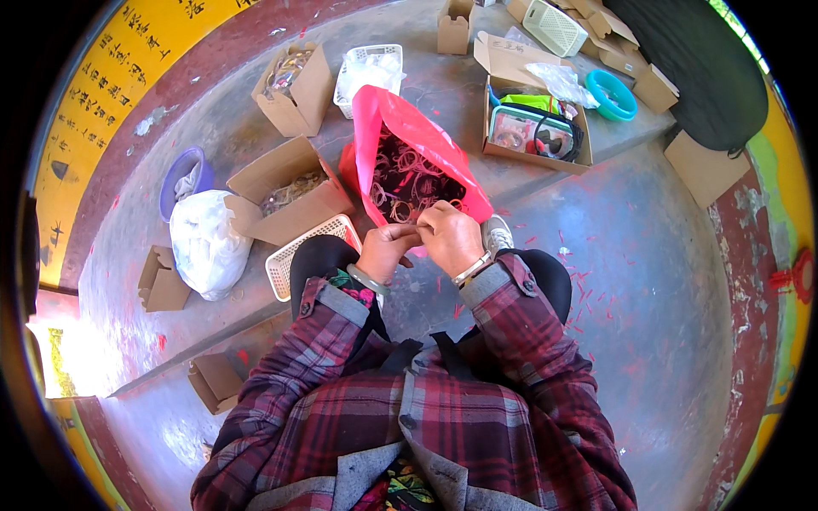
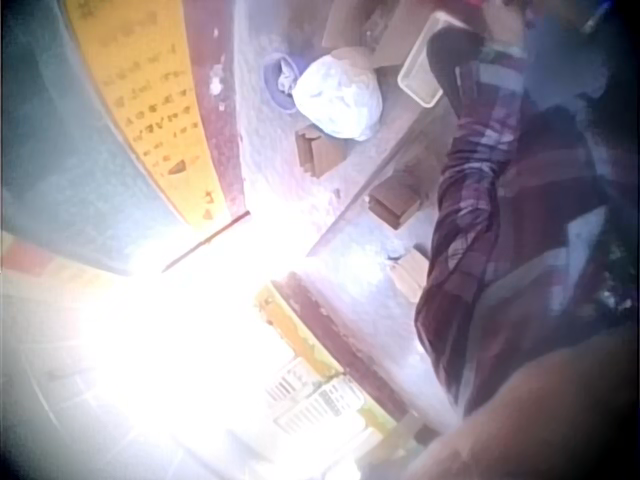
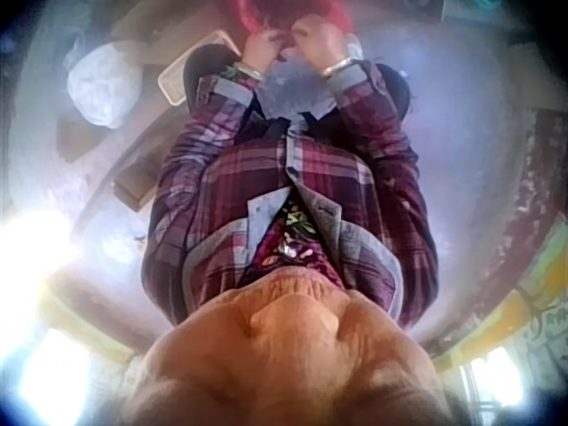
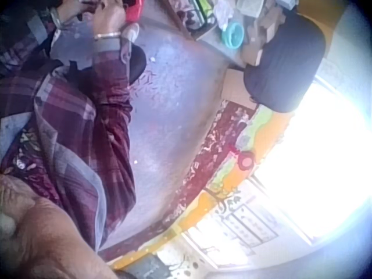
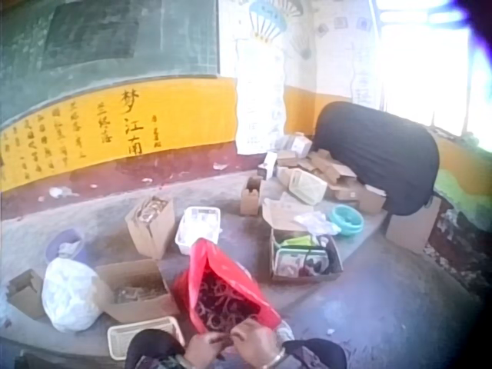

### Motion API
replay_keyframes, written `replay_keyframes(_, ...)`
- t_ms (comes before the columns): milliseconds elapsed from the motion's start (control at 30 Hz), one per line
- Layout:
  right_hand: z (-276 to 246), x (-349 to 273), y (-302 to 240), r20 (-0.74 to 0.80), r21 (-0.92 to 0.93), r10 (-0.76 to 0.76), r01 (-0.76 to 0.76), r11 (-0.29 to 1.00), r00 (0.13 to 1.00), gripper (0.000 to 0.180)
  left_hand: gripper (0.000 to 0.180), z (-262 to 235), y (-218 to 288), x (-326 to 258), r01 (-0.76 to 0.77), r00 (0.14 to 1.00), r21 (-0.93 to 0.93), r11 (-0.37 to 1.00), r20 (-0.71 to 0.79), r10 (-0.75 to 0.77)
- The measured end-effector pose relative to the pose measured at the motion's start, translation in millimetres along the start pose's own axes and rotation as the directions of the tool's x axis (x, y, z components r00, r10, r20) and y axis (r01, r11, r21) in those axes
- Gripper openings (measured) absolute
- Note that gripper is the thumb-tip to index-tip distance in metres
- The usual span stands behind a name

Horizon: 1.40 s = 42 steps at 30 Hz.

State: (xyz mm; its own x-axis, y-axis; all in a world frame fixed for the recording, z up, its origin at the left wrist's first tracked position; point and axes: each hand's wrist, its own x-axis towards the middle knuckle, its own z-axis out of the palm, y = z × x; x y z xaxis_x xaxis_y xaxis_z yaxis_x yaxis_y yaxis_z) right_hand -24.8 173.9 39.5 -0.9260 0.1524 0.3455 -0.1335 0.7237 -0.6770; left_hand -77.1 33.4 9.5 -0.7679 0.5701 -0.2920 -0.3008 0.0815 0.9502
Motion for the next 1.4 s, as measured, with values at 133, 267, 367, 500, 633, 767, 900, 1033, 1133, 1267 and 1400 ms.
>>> replay_keyframes(133, 1, -1, -1, -0.014, -0.075, -0.021, 0.02, 0.997, 1.0, 0.005, 0.023, -2, -1, 0, 0.036, 0.999, 0.013, 0.999, 0.015, -0.036)
replay_keyframes(267, -1, 1, 2, 0.061, -0.039, 0.008, -0.005, 0.999, 0.998, 0.005, 0.024, -4, -4, 2, 0.03, 0.999, 0.033, 0.999, 0.043, -0.032)
replay_keyframes(367, 2, 1, 6, 0.129, -0.011, 0.089, -0.088, 0.996, 0.988, 0.007, 0.026, -3, -3, 2, 0.061, 0.994, 0.031, 0.998, 0.094, -0.063)
replay_keyframes(500, 3, 0, 7, 0.209, 0.0, 0.117, -0.12, 0.993, 0.971, 0.012, 0.027, -5, -5, 1, 0.116, 0.978, 0.018, 0.993, 0.173, -0.118)
replay_keyframes(633, 6, 1, 26, 0.35, -0.048, 0.141, -0.132, 0.99, 0.926, 0.015, 0.025, -2, -6, 1, 0.133, 0.97, 0.065, 0.989, 0.197, -0.144)
replay_keyframes(767, 2, 0, 22, 0.37, -0.078, 0.175, -0.157, 0.984, 0.912, 0.016, 0.026, -1, -1, -4, 0.106, 0.957, 0.185, 0.977, 0.248, -0.15)
replay_keyframes(900, -2, 1, 11, 0.42, -0.052, 0.16, -0.152, 0.987, 0.893, 0.017, 0.03, -5, -8, -1, 0.148, 0.923, 0.192, 0.97, 0.325, -0.205)
replay_keyframes(1033, -7, 4, 8, 0.541, -0.136, 0.215, -0.167, 0.976, 0.814, 0.018, 0.034, -7, -14, 0, 0.176, 0.898, 0.274, 0.945, 0.35, -0.269)
replay_keyframes(1133, 0, -1, 23, 0.518, -0.091, 0.089, -0.049, 0.995, 0.851, 0.018, 0.035, -5, -15, 1, 0.179, 0.896, 0.25, 0.952, 0.358, -0.262)
replay_keyframes(1267, 3, -2, 22, 0.417, -0.032, 0.04, -0.029, 0.999, 0.908, 0.021, 0.034, -4, -10, -2, 0.174, 0.909, 0.178, 0.969, 0.348, -0.227)
replay_keyframes(1400, -3, 0, 11, 0.448, 0.018, 0.105, -0.127, 0.992, 0.888, 0.024, 0.033, -8, -23, 1, 0.177, 0.908, 0.182, 0.967, 0.349, -0.232)
